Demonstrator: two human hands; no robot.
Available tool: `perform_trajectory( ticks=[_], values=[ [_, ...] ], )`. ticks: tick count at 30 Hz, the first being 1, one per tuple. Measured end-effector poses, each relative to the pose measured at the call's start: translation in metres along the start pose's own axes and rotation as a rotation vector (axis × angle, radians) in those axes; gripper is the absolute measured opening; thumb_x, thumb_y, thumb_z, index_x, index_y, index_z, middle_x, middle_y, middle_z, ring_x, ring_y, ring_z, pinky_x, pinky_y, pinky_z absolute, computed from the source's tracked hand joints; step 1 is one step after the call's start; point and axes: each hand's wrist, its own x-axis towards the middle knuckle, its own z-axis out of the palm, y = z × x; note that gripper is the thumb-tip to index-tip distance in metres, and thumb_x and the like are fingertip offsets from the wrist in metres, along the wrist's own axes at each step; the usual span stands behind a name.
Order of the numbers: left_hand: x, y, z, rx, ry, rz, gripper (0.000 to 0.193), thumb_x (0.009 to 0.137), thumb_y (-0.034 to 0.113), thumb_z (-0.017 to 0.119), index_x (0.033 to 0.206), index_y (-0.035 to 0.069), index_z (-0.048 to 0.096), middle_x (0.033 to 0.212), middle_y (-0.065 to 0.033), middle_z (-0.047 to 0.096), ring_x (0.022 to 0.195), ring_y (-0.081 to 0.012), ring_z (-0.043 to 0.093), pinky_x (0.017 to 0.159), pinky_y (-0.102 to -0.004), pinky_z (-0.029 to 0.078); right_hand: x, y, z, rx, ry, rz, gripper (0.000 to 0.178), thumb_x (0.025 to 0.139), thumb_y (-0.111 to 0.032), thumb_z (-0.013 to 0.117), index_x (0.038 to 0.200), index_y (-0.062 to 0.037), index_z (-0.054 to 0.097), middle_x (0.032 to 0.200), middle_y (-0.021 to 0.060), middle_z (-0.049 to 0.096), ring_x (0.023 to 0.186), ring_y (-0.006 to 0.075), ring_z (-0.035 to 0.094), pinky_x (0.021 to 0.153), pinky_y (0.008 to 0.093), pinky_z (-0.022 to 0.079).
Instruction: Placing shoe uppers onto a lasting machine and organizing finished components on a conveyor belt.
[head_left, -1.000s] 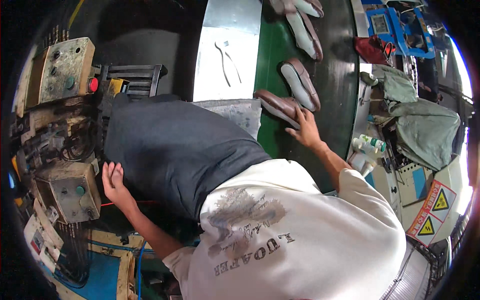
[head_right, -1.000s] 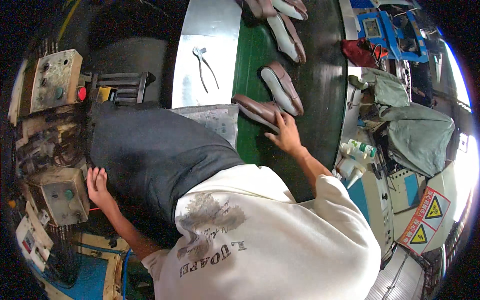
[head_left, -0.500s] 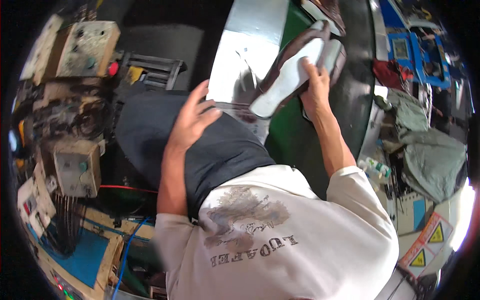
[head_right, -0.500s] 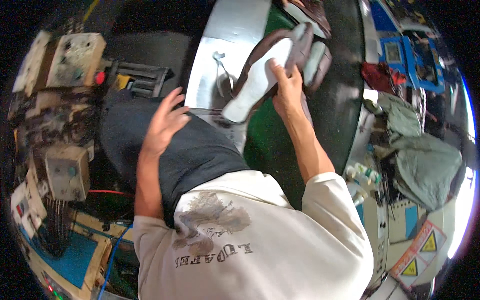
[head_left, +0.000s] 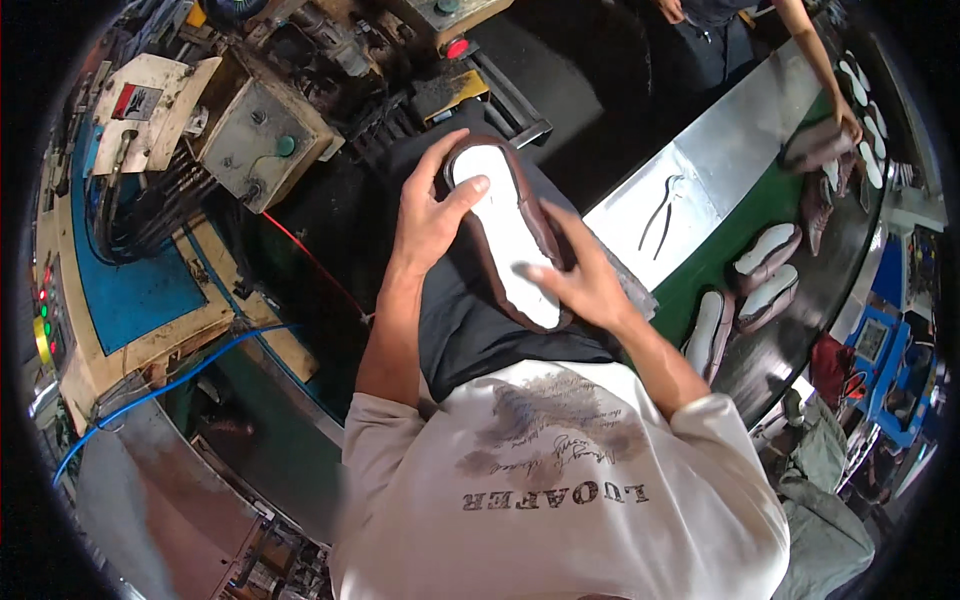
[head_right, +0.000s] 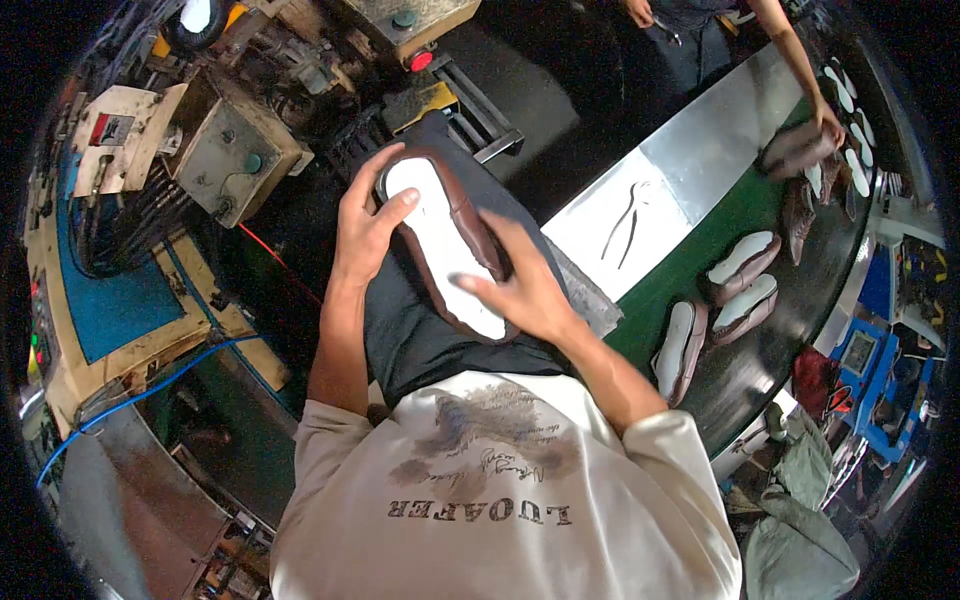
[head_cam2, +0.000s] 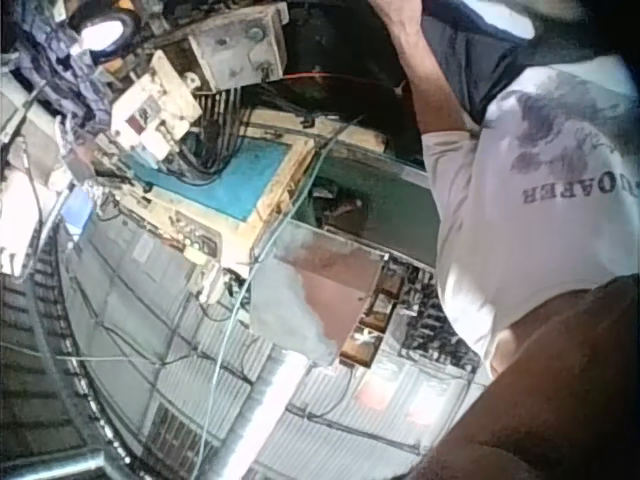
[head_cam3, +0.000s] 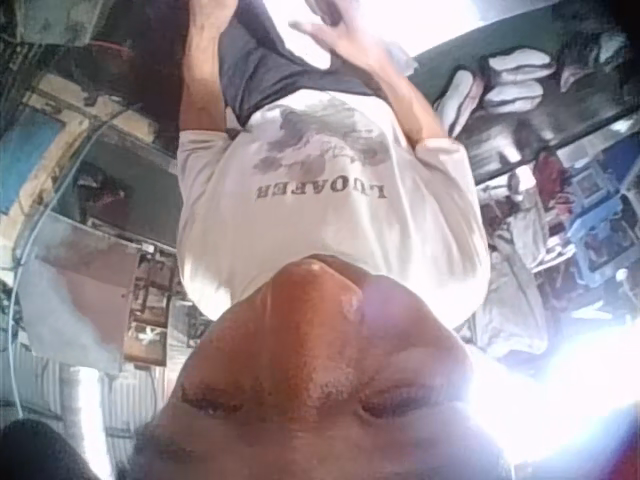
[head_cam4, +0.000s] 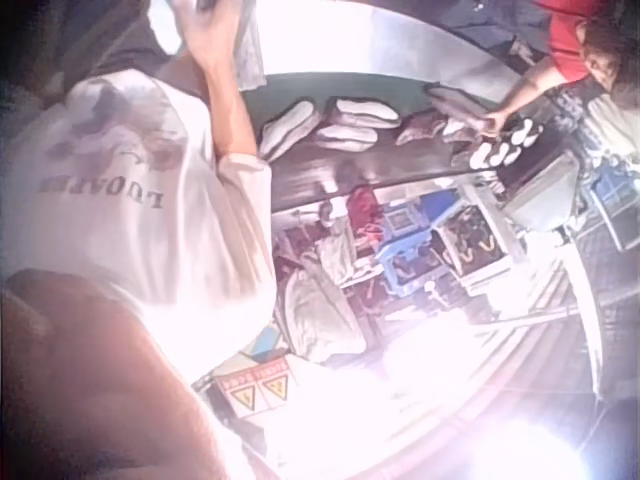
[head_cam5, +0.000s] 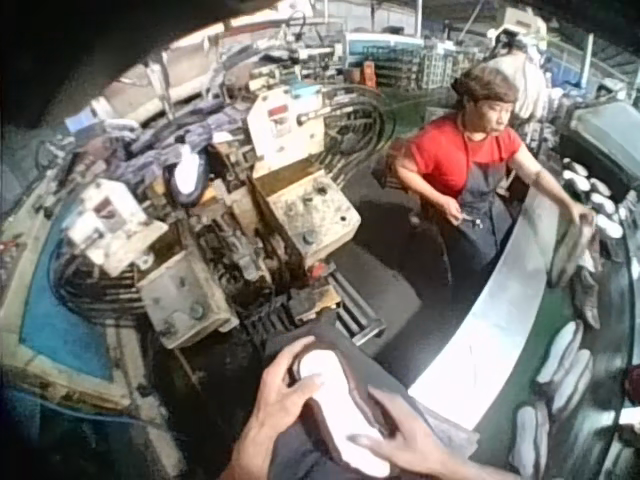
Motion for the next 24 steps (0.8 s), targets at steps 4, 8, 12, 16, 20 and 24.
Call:
perform_trajectory(
  ticks=[4, 8, 12, 16, 20, 24],
  values=[
    [0.005, -0.001, -0.002, 0.020, 0.018, -0.024, 0.055, 0.109, 0.028, 0.065, 0.151, -0.006, 0.059, 0.139, -0.0186, 0.070, 0.126, -0.0236, 0.064, 0.111, -0.0354, 0.049, 0.084, -0.037, 0.010, -0.166, 0.202, -0.176, 0.065, 0.100, -0.039, 0.076, 0.144, 0.0074, 0.061, 0.124, 0.0317, 0.071, 0.113, 0.0463, 0.072, 0.099, 0.0464, 0.056],
    [0.012, 0.001, 0.006, 0.077, 0.074, -0.021, 0.051, 0.112, 0.030, 0.057, 0.149, -0.006, 0.061, 0.138, -0.0201, 0.071, 0.126, -0.0249, 0.065, 0.110, -0.0356, 0.049, 0.102, -0.047, 0.002, -0.178, 0.265, -0.168, 0.046, 0.110, -0.031, 0.062, 0.133, 0.0086, 0.070, 0.099, 0.0293, 0.078, 0.090, 0.0434, 0.078, 0.085, 0.0439, 0.060],
    [0.014, -0.003, 0.018, 0.016, 0.096, -0.038, 0.048, 0.114, 0.026, 0.053, 0.150, -0.005, 0.060, 0.140, -0.0212, 0.070, 0.128, -0.0262, 0.065, 0.110, -0.0362, 0.049, 0.104, -0.040, 0.000, 0.057, 0.107, -0.087, 0.065, 0.108, -0.038, 0.066, 0.155, 0.0053, 0.053, 0.130, 0.0301, 0.072, 0.121, 0.0337, 0.071, 0.105, 0.0426, 0.053],
    [0.012, -0.012, 0.032, 0.002, 0.156, -0.074, 0.046, 0.114, 0.024, 0.051, 0.149, -0.004, 0.061, 0.147, -0.0227, 0.066, 0.133, -0.0285, 0.063, 0.112, -0.0395, 0.049, 0.099, -0.032, 0.002, -0.003, 0.064, 0.024, 0.070, 0.105, -0.038, 0.070, 0.157, 0.0041, 0.051, 0.132, 0.0307, 0.070, 0.124, 0.0382, 0.066, 0.109, 0.0447, 0.049],
    [0.014, -0.016, 0.047, 0.204, 0.281, -0.010, 0.039, 0.113, 0.017, 0.053, 0.143, -0.004, 0.067, 0.141, -0.0160, 0.070, 0.125, -0.0255, 0.065, 0.111, -0.0375, 0.049, 0.101, -0.018, 0.012, -0.098, 0.181, -0.069, 0.065, 0.105, -0.036, 0.072, 0.157, -0.0009, 0.054, 0.127, 0.0242, 0.071, 0.118, 0.0316, 0.065, 0.104, 0.0426, 0.051],
    [0.019, -0.016, 0.050, 0.073, 0.190, -0.086, 0.048, 0.116, 0.026, 0.048, 0.155, 0.000, 0.056, 0.152, -0.0197, 0.061, 0.141, -0.0313, 0.057, 0.116, -0.0457, 0.048, 0.103, -0.002, 0.013, -0.044, 0.224, -0.054, 0.067, 0.103, -0.038, 0.072, 0.154, 0.0025, 0.056, 0.126, 0.0292, 0.070, 0.121, 0.0375, 0.062, 0.109, 0.0447, 0.048]
  ],
)
